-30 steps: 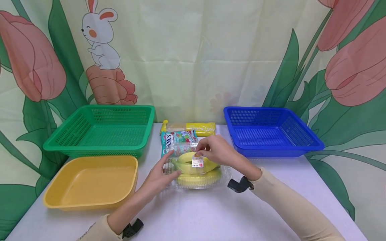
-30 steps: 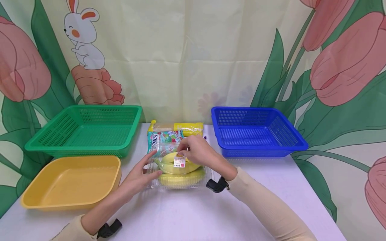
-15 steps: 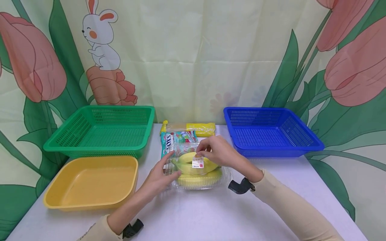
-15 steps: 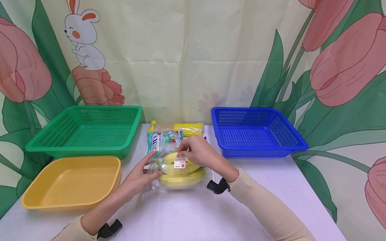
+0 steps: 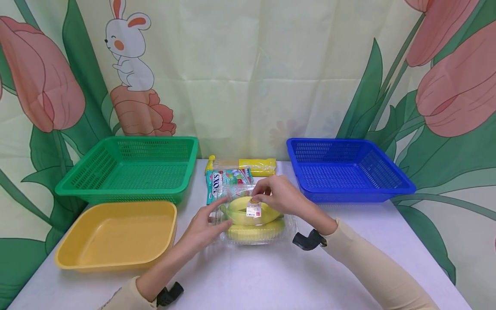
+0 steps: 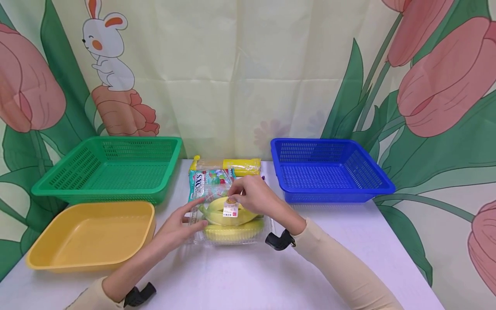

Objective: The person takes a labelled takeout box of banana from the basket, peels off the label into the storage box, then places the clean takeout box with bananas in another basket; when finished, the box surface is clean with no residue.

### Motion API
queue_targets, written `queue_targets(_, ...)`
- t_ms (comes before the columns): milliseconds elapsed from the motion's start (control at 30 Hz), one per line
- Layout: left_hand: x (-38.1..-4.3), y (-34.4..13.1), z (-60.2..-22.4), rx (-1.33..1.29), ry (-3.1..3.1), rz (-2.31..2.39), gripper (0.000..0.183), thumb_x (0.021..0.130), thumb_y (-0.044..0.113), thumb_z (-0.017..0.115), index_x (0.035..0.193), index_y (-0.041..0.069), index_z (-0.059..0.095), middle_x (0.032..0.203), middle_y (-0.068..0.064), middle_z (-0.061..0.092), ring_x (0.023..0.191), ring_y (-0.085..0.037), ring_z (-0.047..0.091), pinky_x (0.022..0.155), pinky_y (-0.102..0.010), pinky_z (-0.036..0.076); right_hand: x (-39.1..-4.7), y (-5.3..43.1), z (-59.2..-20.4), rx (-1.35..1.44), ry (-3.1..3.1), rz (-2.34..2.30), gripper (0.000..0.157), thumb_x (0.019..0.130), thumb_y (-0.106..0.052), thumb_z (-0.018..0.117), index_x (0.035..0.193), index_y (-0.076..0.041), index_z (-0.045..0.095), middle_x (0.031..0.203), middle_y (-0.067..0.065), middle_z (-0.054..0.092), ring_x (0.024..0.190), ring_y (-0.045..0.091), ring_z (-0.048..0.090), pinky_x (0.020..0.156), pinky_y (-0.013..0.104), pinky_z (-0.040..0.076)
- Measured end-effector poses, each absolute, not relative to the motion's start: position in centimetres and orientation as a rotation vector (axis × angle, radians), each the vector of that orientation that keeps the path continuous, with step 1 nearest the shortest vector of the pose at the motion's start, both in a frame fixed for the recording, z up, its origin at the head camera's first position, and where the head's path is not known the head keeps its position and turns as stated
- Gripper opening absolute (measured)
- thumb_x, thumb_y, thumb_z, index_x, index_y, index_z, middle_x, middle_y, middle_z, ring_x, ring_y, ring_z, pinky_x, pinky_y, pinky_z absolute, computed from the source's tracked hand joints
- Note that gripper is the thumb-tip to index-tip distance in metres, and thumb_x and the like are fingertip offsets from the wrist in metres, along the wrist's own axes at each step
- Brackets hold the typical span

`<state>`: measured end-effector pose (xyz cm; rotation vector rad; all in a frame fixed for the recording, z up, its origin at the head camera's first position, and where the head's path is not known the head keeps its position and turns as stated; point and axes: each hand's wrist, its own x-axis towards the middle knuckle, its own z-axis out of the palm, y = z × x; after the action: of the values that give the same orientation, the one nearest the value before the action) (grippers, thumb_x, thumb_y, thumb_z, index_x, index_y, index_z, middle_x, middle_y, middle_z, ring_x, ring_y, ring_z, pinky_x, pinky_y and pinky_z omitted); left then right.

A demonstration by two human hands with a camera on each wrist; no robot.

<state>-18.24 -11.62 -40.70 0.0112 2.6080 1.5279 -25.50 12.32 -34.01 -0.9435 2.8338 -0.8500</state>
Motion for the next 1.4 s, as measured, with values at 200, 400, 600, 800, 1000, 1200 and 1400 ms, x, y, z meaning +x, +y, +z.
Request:
queue_targets(200, -18.20, -11.66, -40.56, -0.049, 2.647, 1.468, 0.069, 0.095, 0.026, 0.077, 0.158, 0.030, 0.051, 0.148, -0.020, 0.051, 0.119, -0.033, 0.055, 0.086, -0.041, 0.055, -25.51, 12.15, -33.96, -0.954, 2.836, -0.854, 0.004, 0.095, -0.015, 0.080, 0.093, -0.013, 0.083, 0.083, -0.003, 0.079, 0.068, 0.007, 0.055, 0.062, 0.021, 0.045)
queue_targets(400, -18.17, -11.48, -40.50, -0.063, 2.674, 1.460, 0.070, 0.092, 0.027, 0.080, 0.157, 0.030, 0.053, 0.142, -0.021, 0.052, 0.115, -0.032, 0.055, 0.082, -0.037, 0.053, -25.47, 12.19, -33.79, -0.955, 2.838, -0.844, 0.004, 0.095, -0.013, 0.080, 0.094, -0.013, 0.083, 0.083, -0.003, 0.080, 0.068, 0.008, 0.056, 0.062, 0.021, 0.044)
queue_targets(600, -18.17, -11.26, -40.55, -0.058, 2.705, 1.439, 0.070, 0.091, 0.028, 0.080, 0.156, 0.030, 0.054, 0.138, -0.021, 0.053, 0.111, -0.030, 0.054, 0.079, -0.035, 0.050, -25.41, 12.31, -33.70, -0.933, 2.837, -0.838, 0.005, 0.095, -0.012, 0.079, 0.093, -0.013, 0.084, 0.083, -0.003, 0.079, 0.069, 0.009, 0.056, 0.062, 0.021, 0.044)
queue_targets(800, -18.23, -11.22, -40.63, -0.044, 2.718, 1.419, 0.070, 0.091, 0.028, 0.080, 0.156, 0.030, 0.054, 0.136, -0.021, 0.053, 0.109, -0.029, 0.053, 0.078, -0.034, 0.050, -25.42, 12.34, -33.74, -0.937, 2.834, -0.841, 0.004, 0.095, -0.013, 0.080, 0.093, -0.013, 0.084, 0.084, -0.003, 0.080, 0.069, 0.009, 0.056, 0.063, 0.022, 0.045)
queue_targets(1000, -18.25, -11.17, -40.71, -0.035, 2.722, 1.419, 0.070, 0.091, 0.027, 0.080, 0.156, 0.027, 0.054, 0.134, -0.022, 0.054, 0.107, -0.029, 0.052, 0.077, -0.033, 0.048, -25.38, 12.36, -33.72, -0.933, 2.835, -0.839, 0.004, 0.095, -0.014, 0.080, 0.093, -0.013, 0.083, 0.084, -0.003, 0.079, 0.070, 0.009, 0.056, 0.064, 0.022, 0.045)
queue_targets(1200, -18.26, -11.10, -40.71, -0.032, 2.724, 1.415, 0.071, 0.091, 0.028, 0.079, 0.157, 0.027, 0.053, 0.135, -0.023, 0.053, 0.104, -0.028, 0.052, 0.073, -0.031, 0.046, -25.30, 12.35, -33.64, -0.935, 2.839, -0.839, 0.004, 0.094, -0.015, 0.080, 0.092, -0.013, 0.083, 0.082, -0.003, 0.078, 0.069, 0.009, 0.056, 0.064, 0.022, 0.044)
queue_targets(1400, -18.25, -11.15, -40.76, -0.038, 2.718, 1.418, 0.071, 0.092, 0.028, 0.079, 0.157, 0.028, 0.053, 0.135, -0.022, 0.053, 0.101, -0.026, 0.051, 0.070, -0.030, 0.044, -25.12, 12.31, -33.53, -0.924, 2.840, -0.846, 0.004, 0.094, -0.014, 0.080, 0.092, -0.013, 0.083, 0.082, -0.001, 0.078, 0.070, 0.009, 0.056, 0.064, 0.022, 0.044)
